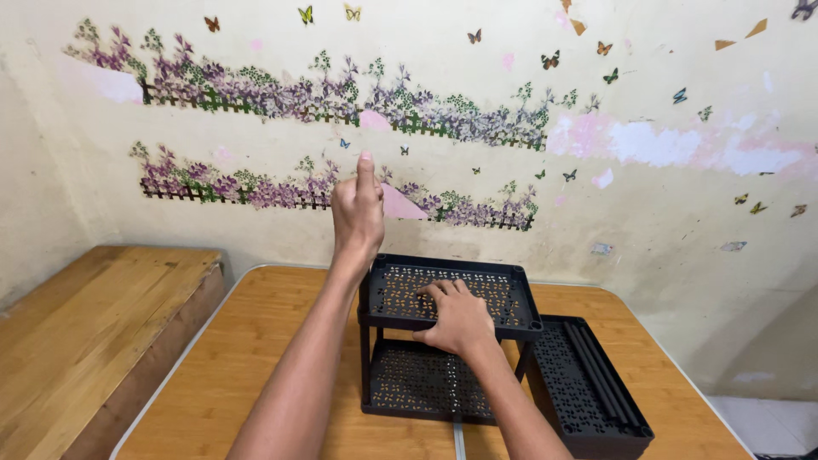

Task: The person assembles a two-tier black plastic storage shelf on a wooden table. They insert vertical support rods into the bottom tray, place the top tray over the rods, and adjust the alignment of both trays. The person then picks up a long black rod and inserts it into one of the top tray's corner holes, leaving the shelf partially assembled.

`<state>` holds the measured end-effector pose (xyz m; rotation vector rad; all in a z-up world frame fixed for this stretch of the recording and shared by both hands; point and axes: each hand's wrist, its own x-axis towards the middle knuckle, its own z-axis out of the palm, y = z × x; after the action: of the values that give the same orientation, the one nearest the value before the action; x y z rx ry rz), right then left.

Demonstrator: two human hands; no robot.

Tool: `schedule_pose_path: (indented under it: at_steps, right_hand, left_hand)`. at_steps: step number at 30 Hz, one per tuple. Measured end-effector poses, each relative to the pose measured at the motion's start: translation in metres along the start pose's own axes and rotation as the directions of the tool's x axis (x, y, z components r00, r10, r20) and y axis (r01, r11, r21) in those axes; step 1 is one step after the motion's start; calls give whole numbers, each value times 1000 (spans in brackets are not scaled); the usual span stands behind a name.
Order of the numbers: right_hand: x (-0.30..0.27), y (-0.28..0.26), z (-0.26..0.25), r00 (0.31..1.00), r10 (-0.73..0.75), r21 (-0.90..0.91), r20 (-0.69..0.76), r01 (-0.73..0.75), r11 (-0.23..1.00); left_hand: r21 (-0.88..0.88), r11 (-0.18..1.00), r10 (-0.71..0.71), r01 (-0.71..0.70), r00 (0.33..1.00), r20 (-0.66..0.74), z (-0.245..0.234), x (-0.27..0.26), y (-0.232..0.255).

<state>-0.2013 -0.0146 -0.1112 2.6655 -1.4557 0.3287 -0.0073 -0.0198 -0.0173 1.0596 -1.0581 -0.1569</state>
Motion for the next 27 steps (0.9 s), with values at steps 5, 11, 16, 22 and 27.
schedule_pose_path:
  at_steps: [5,11,16,22,27]
  right_hand:
    - [-2,-1,1,1000,9,9,-1,-9,1000]
    - [-2,-1,2,1000,10,6,-10,-10,1000]
    - [-1,-1,1,1000,11,18,-14,-11,1000]
    - [-1,0,0,1000,0,14,-20,0,1000]
    - [0,1,1,1000,-2,-7,-9,2,1000]
  left_hand:
    - [27,997,75,-74,995,-70,-3,-19,10]
    - [5,1000,-3,4,990,-141,-2,-46,37]
    - [94,992,-53,80,964,-262,6,-49,46]
    - [59,998,29,-20,987,-160,-2,-43,30]
    - [-168,986,25,-19,999,32,-6,-27,6]
